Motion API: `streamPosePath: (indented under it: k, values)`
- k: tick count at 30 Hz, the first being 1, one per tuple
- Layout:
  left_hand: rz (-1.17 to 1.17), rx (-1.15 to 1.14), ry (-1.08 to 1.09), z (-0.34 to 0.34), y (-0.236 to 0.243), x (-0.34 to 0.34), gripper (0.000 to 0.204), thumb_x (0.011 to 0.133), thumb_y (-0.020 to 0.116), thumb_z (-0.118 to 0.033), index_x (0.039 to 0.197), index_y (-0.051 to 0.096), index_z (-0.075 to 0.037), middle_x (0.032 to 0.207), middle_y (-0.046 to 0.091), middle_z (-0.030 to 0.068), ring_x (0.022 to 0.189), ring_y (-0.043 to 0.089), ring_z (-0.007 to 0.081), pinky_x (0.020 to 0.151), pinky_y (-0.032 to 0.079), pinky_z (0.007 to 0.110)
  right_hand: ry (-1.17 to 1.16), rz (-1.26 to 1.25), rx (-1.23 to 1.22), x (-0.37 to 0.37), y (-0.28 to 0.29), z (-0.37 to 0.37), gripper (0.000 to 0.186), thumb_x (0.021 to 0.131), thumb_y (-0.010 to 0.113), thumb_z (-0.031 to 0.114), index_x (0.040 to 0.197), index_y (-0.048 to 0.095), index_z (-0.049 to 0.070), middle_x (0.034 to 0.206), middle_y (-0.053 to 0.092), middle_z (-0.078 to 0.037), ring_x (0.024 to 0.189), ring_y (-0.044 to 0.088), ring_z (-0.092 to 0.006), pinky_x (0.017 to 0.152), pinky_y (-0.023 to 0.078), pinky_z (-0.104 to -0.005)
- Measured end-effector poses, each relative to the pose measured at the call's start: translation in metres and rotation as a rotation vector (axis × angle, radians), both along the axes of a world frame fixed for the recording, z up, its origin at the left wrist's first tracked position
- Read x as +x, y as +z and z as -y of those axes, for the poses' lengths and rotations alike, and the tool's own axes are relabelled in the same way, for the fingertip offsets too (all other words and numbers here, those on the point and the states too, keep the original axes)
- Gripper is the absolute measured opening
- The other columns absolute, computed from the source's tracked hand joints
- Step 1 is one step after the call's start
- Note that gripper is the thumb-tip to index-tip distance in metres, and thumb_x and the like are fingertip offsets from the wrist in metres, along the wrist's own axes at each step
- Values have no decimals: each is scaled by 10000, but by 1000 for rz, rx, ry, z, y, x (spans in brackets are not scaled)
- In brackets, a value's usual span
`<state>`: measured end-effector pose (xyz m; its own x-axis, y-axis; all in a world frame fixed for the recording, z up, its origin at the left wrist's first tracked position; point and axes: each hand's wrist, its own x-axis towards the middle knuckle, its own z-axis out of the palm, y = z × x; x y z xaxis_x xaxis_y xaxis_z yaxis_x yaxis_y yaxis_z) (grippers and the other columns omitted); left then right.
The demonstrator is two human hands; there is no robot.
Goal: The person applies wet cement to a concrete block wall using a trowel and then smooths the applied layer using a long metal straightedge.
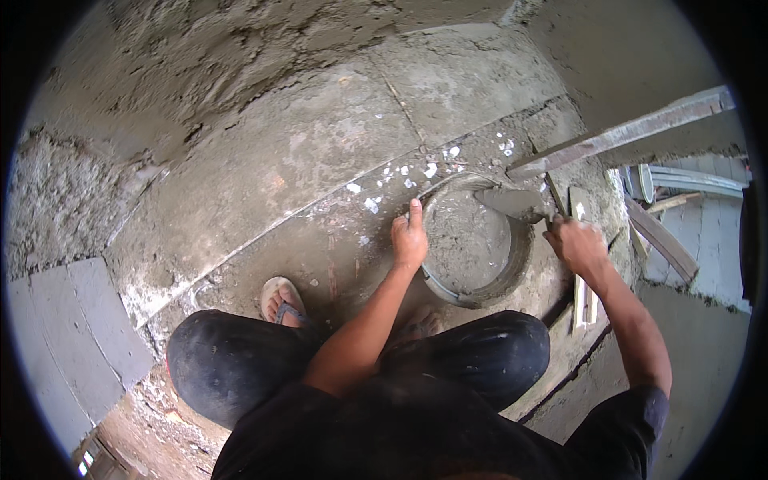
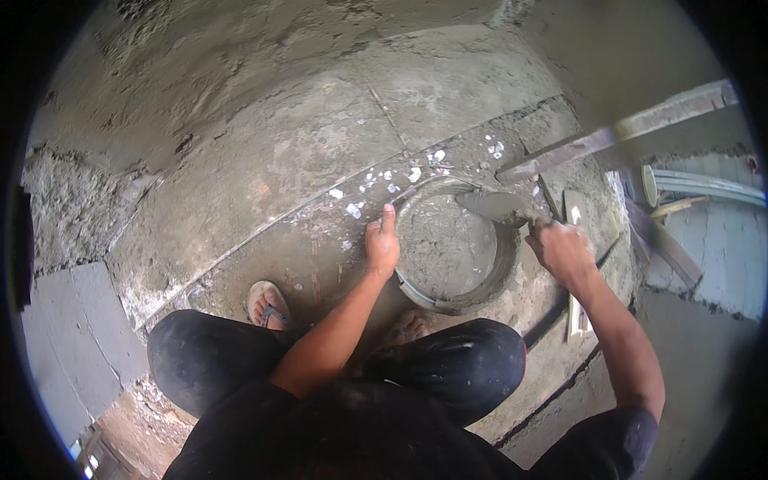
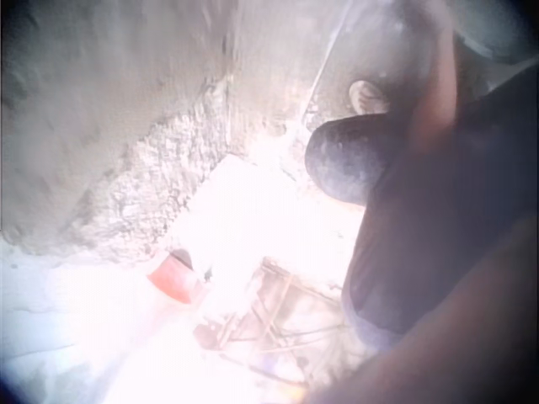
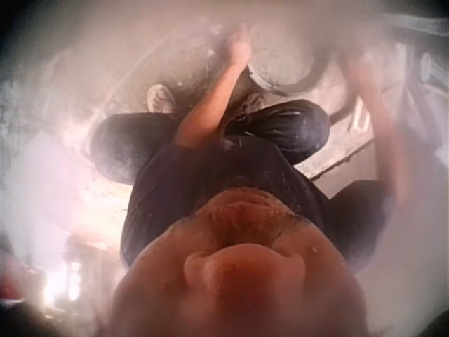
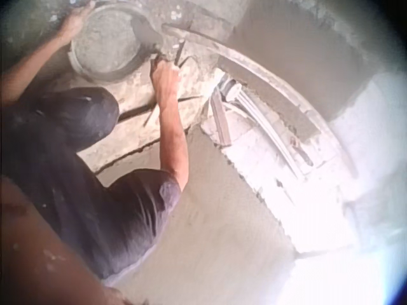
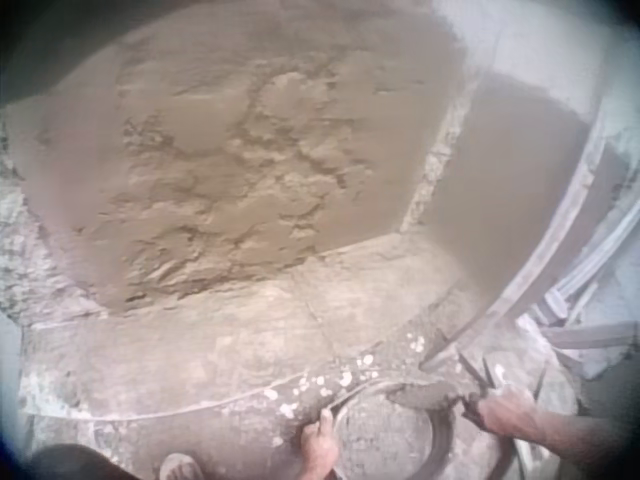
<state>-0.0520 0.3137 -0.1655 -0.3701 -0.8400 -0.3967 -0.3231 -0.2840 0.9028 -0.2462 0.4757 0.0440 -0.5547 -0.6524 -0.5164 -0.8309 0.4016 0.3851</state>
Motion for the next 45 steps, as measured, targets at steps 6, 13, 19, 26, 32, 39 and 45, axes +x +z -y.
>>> streamPosePath:
  k: [6,13,19,26,32,39,45]
  values:
    - [7,26,11,-6,-15,-8,761,937,421,-564,660,558,131,614,544,295,631,546,391,686,397,500,-152,385,193,17,-85,-26,407,914,521,410,995,651,33,1134,589,-213,1069,581,-384,872,481,-469]
    - [-73,117,-8,-5,-8,-9,729,942,430,-548,629,479,109,553,442,213,592,417,278,636,355,475,-264,600,118,23,-72,-30,494,883,560,460,925,654,-22,945,631,-270,978,597,-431,829,489,-477]
    - [-44,47,62,-5,-13,-14,736,942,434,-542,676,512,140,599,492,233,617,439,266,656,368,473,-277,674,49,16,-103,-40,554,895,506,518,951,650,-15,936,634,-274,961,594,-437,819,475,-485]
    - [129,166,-42,0,-28,0,768,916,441,-588,834,593,161,823,625,295,798,579,388,782,430,457,-131,821,-285,33,-104,-68,521,905,504,477,899,651,-23,885,646,-251,835,610,-452,753,486,-493]
    - [96,96,22,-1,-38,-1,712,915,470,-564,927,623,130,887,645,284,861,608,394,797,447,452,-761,1154,-270,72,-132,-35,483,915,538,501,852,614,28,642,518,-28,589,489,-142,576,419,-316]
    - [108,95,-67,4,-15,-24,755,911,428,-601,1128,586,104,1137,592,306,1101,553,413,937,416,455,-544,1172,-514,49,-105,-87,366,967,481,416,934,633,84,814,613,-6,746,573,-129,666,460,-308]
    - [30,78,-3,-2,-25,-13,656,935,467,-560,552,341,-42,550,328,-4,559,294,140,523,291,374,-1427,1216,-473,58,-57,-72,361,949,532,403,887,626,59,707,604,-43,594,572,-118,547,501,-276]
